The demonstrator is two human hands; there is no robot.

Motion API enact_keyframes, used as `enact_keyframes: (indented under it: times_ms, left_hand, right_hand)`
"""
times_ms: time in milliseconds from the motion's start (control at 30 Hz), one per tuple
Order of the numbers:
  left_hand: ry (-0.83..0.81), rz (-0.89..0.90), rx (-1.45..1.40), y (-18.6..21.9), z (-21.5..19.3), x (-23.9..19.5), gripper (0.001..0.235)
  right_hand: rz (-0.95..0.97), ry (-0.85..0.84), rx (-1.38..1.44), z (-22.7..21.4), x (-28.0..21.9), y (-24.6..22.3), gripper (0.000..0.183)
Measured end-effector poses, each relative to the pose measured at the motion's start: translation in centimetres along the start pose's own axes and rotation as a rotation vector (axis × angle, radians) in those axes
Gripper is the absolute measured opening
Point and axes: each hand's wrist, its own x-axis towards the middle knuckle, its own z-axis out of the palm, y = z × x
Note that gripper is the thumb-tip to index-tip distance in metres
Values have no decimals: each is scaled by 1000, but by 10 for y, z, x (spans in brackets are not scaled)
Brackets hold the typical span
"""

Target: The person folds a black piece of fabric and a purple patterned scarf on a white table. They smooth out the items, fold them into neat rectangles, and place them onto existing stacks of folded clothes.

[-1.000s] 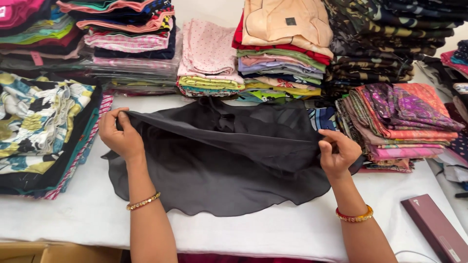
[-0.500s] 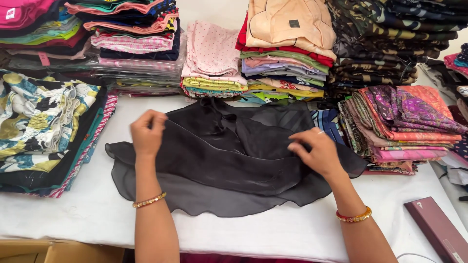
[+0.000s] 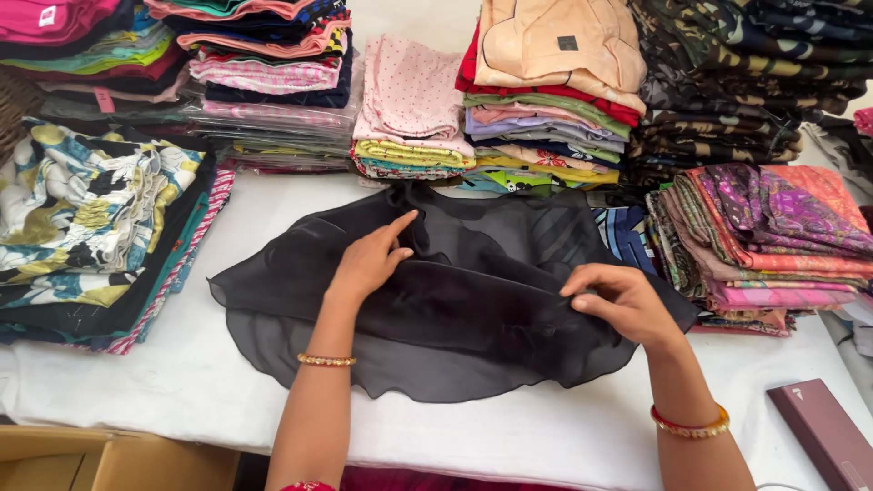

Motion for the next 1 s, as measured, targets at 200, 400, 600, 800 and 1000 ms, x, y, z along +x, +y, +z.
enact_keyframes:
  times_ms: [200, 400, 600, 800, 1000]
  left_hand:
    - [133, -13, 200, -8, 20, 10, 19]
    - [758, -134, -169, -18, -24, 9, 9]
    - [899, -210, -999, -30, -61, 25, 14]
    - [788, -7, -1111, -39, -43, 82, 14]
    - [657, -231, -405, -94, 2, 111, 24]
  right_hand:
    - [-11, 98, 154, 3, -9, 7, 28]
    - [288, -145, -235, -4, -4, -83, 82]
    - [113, 157, -169, -61, -50, -74, 53]
    - [-147, 727, -339, -88, -3, -66, 28]
    - [-5, 730, -856, -104, 49, 23, 32]
